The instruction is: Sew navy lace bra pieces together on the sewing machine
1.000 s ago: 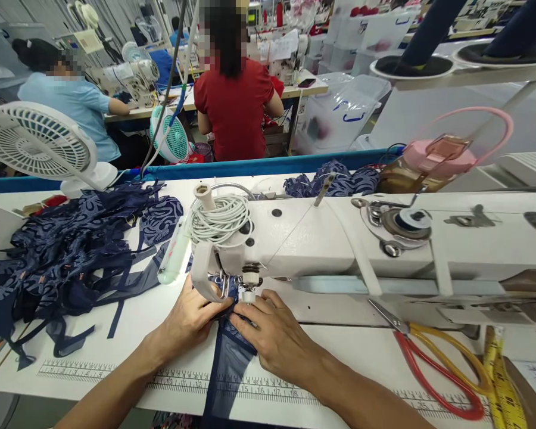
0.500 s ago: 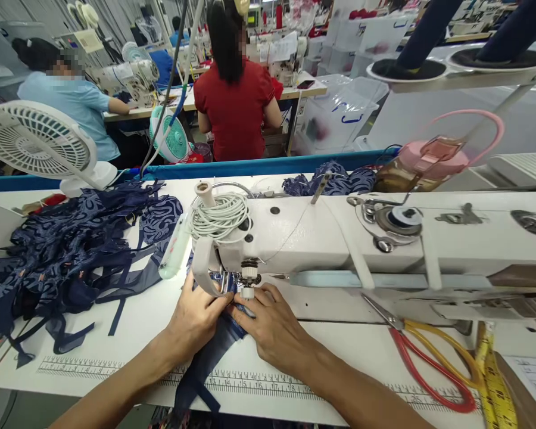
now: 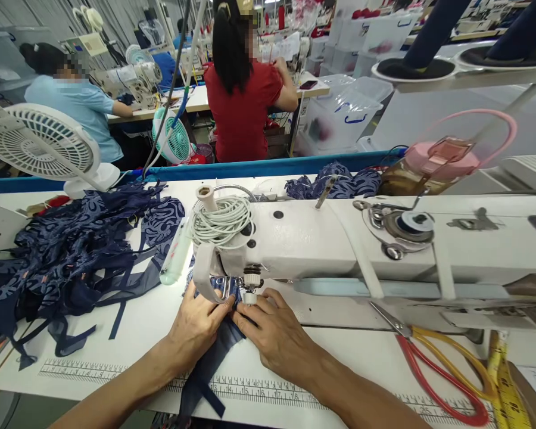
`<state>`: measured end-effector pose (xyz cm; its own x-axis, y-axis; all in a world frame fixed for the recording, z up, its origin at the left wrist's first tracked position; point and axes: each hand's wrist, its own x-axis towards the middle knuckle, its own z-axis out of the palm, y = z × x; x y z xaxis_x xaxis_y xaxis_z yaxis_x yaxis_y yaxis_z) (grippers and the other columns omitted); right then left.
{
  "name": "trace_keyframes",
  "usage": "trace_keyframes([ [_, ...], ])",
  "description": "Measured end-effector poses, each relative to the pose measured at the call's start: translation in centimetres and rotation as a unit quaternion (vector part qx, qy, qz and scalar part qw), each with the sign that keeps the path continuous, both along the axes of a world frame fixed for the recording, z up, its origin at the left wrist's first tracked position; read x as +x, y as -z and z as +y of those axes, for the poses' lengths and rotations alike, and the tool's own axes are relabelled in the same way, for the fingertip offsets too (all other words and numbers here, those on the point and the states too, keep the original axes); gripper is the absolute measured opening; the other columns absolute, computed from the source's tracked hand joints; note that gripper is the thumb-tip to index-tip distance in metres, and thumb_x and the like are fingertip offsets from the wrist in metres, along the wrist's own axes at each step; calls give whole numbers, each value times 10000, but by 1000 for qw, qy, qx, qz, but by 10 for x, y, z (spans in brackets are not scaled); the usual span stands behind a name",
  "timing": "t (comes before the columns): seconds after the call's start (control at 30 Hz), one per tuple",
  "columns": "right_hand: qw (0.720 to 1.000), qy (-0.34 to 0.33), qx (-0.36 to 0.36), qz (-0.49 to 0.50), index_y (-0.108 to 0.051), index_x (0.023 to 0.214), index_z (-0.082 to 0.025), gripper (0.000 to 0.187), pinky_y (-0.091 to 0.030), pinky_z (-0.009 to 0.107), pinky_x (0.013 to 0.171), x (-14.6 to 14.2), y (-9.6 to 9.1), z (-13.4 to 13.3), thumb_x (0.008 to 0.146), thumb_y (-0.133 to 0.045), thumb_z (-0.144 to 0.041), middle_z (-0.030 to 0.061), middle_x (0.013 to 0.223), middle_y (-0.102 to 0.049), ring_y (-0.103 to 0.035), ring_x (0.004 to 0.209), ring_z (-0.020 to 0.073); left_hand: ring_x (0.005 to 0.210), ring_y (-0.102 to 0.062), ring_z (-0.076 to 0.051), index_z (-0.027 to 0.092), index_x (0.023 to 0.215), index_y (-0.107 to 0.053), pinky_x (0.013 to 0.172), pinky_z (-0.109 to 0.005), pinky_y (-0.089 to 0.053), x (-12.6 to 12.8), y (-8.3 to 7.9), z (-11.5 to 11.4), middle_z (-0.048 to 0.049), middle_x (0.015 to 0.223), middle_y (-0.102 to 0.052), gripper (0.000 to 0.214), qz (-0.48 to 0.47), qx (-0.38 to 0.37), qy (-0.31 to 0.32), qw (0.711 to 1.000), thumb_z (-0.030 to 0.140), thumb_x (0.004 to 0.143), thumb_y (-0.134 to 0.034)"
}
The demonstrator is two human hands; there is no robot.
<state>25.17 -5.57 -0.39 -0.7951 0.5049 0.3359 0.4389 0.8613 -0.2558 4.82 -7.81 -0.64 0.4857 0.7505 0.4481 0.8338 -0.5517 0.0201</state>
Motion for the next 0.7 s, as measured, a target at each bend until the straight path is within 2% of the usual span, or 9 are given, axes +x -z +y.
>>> trace_keyframes([
  [0.1,1000,10,-2,-1,-623,1179,-161,544,-307,424,985,-1,0,1,702,-465,47,75,1171,-660,-550,942,205,754,-585,-205,128,1062,-614,745,-408,-464,9,-2,4,-63,796,-636,308,13,11,-22,1000,5,906,-379],
  [0.2,1000,21,-7,-6,-627,1184,-163,547,-313,433,990,-1,1,1,706,-467,48,92,1177,-650,-542,1001,225,757,-577,-209,99,1088,-614,730,-388,-475,19,0,-1,-90,820,-639,308,29,49,-56,997,3,906,-385],
  [0.27,1000,27,-6,-7,-603,1240,-176,591,-305,442,999,1,2,1,710,-470,51,95,1171,-645,-533,1027,234,742,-561,-205,85,1126,-609,698,-368,-474,17,4,-5,-91,801,-626,295,25,55,-74,995,25,914,-412],
  [0.33,1000,26,-4,-17,-562,1307,-198,649,-290,460,1010,1,4,0,715,-476,52,98,1199,-628,-529,1035,238,769,-552,-210,106,1151,-612,685,-359,-470,6,5,-8,-94,825,-621,294,0,31,-75,997,52,911,-452],
  [0.43,999,20,-11,-42,-529,1343,-224,681,-289,471,996,-3,4,-2,716,-497,40,104,1271,-590,-534,1033,242,928,-555,-237,186,1073,-652,865,-463,-463,-11,0,-5,-101,999,-638,263,-53,4,-36,998,77,903,-483],
  [0.5,999,21,-20,-43,-544,1322,-233,652,-305,454,980,-5,2,-3,728,-500,31,98,1268,-594,-544,1015,233,988,-555,-229,205,1005,-659,994,-535,-393,-13,-5,-3,-75,1016,-647,268,-72,-5,-20,997,57,906,-459],
  [0.63,1000,13,-21,18,-621,1196,-191,538,-348,394,948,-4,-3,-5,741,-461,49,77,1115,-674,-568,957,197,808,-565,-181,169,965,-649,1068,-546,-338,-1,-5,-8,-34,791,-624,286,-52,-3,-46,998,39,920,-399],
  [0.7,999,9,-16,40,-644,1139,-182,510,-353,390,950,-2,-4,-5,733,-453,60,68,1088,-691,-576,949,188,732,-546,-163,164,988,-646,1075,-549,-331,1,-2,-11,-19,746,-608,283,-44,9,-42,998,52,930,-392],
])
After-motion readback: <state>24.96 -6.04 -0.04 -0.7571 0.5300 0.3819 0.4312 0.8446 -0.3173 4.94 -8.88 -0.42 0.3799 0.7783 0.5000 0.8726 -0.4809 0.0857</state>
